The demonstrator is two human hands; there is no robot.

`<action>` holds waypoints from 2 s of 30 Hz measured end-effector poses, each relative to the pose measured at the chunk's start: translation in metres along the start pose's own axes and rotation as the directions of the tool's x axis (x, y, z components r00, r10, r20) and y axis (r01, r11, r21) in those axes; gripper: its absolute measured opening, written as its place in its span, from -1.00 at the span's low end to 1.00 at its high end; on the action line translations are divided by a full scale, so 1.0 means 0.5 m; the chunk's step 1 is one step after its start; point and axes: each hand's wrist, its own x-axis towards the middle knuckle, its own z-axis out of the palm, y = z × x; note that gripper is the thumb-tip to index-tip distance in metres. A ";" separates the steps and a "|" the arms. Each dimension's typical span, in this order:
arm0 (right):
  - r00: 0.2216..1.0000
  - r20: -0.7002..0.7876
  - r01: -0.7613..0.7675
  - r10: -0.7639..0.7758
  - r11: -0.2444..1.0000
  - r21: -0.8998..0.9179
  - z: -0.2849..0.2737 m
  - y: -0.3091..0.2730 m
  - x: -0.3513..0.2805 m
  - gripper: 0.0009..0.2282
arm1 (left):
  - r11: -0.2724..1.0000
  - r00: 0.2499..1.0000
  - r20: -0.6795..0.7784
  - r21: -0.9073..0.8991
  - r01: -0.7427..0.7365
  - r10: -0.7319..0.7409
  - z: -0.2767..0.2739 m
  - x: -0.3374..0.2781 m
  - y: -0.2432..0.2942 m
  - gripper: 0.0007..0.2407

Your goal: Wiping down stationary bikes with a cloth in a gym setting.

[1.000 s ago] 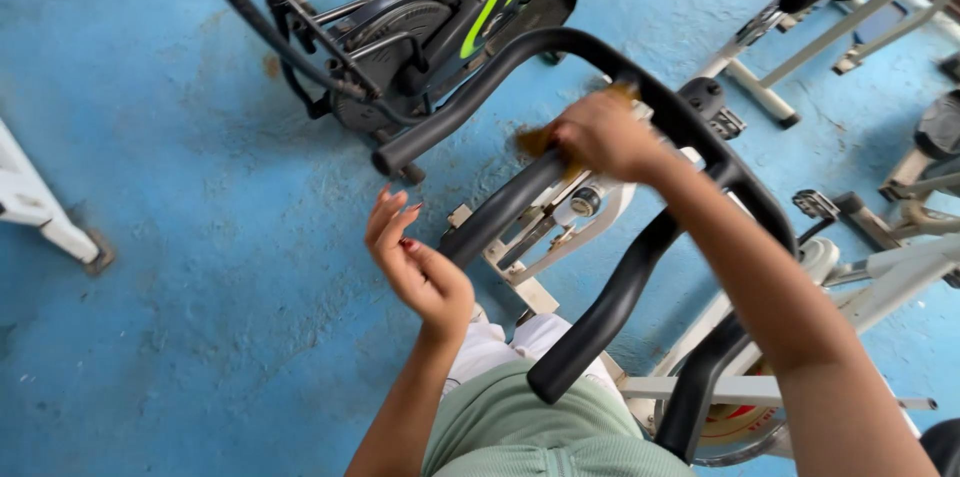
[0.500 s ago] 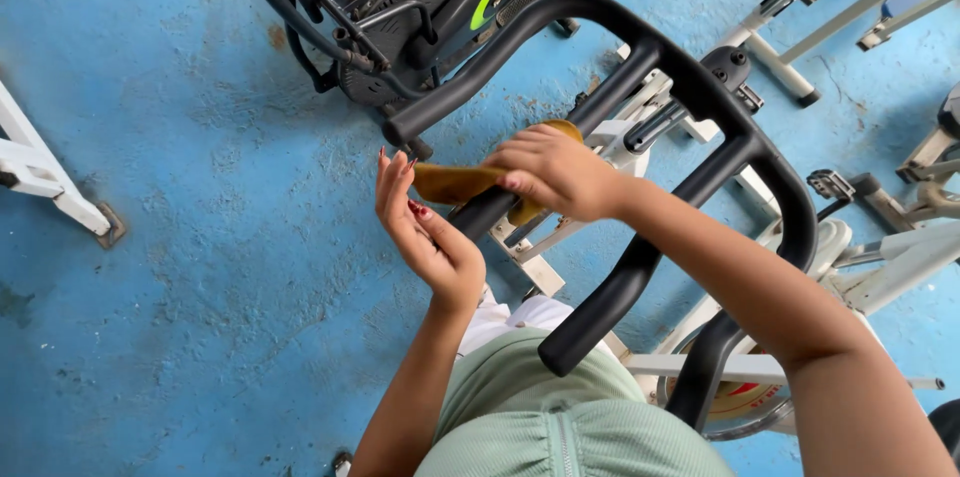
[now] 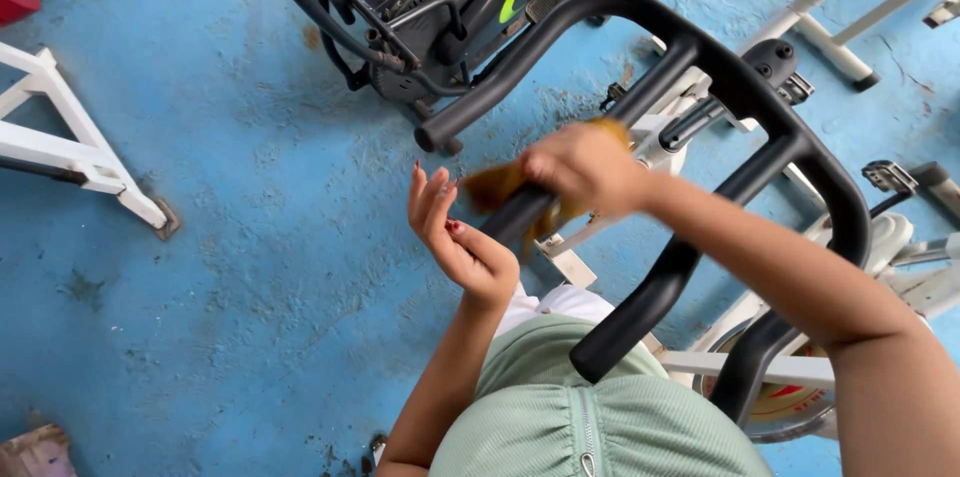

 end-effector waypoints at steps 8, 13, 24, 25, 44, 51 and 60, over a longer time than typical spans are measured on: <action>0.980 0.078 0.185 -0.181 0.982 -0.047 -0.011 0.031 0.001 -0.59 | 0.999 1.000 0.003 0.039 0.023 -0.023 0.002 -0.008 -0.006 -0.74; 0.996 0.089 0.002 0.022 0.966 -0.258 -0.068 0.250 -0.103 -0.67 | 1.000 1.000 -0.025 0.027 -0.007 0.008 0.000 -0.025 -0.013 -0.74; 0.929 -0.366 0.062 -0.058 0.998 0.000 -0.200 0.169 0.054 -0.68 | 1.000 1.000 -0.029 0.023 -0.009 0.010 0.004 -0.020 -0.009 -0.74; 0.926 -0.374 0.061 -0.055 0.998 0.004 -0.168 0.140 0.091 -0.68 | 1.000 1.000 -0.021 0.023 -0.014 0.014 0.002 -0.020 0.000 -0.74; 0.761 0.031 -0.428 0.648 0.537 -0.727 -0.134 0.347 0.126 -0.54 | 0.981 0.978 0.098 0.079 0.177 -0.184 -0.009 -0.005 0.027 -0.74; 0.854 0.193 -0.263 0.484 0.720 -0.642 -0.103 0.321 0.168 -0.62 | 0.977 0.978 0.038 0.071 0.200 -0.203 0.005 0.001 0.033 -0.72; 0.910 0.393 0.139 -0.134 0.990 0.015 0.099 0.088 0.219 -0.48 | 0.992 0.993 0.060 0.078 0.095 -0.100 0.000 -0.019 0.003 -0.71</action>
